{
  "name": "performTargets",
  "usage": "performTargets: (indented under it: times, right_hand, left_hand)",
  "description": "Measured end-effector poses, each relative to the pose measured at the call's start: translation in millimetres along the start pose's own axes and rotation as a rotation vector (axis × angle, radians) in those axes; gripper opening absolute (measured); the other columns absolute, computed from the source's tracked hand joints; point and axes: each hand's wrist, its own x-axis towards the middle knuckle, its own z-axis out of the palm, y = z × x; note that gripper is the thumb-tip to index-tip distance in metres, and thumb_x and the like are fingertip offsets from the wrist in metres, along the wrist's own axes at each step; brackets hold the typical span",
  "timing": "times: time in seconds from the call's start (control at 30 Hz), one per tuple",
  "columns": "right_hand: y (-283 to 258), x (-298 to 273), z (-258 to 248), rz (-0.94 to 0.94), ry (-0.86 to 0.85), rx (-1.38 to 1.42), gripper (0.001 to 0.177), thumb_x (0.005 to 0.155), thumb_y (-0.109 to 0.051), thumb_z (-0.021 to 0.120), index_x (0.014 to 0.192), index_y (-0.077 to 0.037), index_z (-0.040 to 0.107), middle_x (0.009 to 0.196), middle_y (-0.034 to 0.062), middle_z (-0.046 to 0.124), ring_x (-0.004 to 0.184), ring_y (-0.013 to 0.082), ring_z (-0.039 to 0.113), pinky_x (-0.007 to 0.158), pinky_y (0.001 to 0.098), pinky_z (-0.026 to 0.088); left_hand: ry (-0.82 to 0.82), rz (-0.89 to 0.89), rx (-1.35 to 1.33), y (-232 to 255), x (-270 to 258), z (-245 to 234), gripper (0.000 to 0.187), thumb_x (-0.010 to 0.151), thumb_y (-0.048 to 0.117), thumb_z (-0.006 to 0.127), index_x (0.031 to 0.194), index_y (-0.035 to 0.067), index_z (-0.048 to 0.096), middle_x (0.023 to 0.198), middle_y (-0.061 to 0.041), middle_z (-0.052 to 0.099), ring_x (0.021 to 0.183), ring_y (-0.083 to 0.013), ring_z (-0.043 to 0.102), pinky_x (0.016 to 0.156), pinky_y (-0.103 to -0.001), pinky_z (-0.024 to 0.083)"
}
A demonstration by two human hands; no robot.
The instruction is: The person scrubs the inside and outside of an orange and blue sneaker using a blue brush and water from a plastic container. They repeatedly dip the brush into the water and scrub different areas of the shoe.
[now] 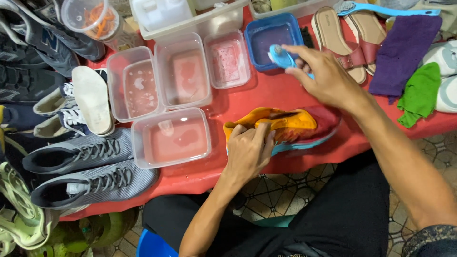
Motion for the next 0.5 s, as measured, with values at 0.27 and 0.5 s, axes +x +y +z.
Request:
performTargets:
  times: [0.27,0.5]
  right_hand:
    - [-29,-105,-7,0.175,0.026,0.159,0.053,0.100,-0.015,0.061,0.152,-0.008,0.049,0.117,0.0121,0.065,0.085,0.0246,0.061,0.076,0.0407,0.049]
    - [-25,-152,24,0.132,0.252,0.195,0.043,0.103,-0.022,0.067,0.145,-0.013,0.063,0.108,0.0119,0.065,0.096,0.0323,0.065,0.086,0.0453,0.051]
  left_hand:
    - [-0.248,-0.330,-0.093,40,6,-20,0.024,0.102,0.027,0.053,0.116,0.008,0.056,0.069,-0.014,0.065,0.052,-0.0381,0.063,0.039,-0.051,0.043]
    - [-0.547,-0.462,-0.234,48,22,-26,0.027,0.095,0.030,0.058,0.112,0.011,0.065,0.092,-0.013,0.070,0.080,-0.0499,0.070,0.065,-0.060,0.054]
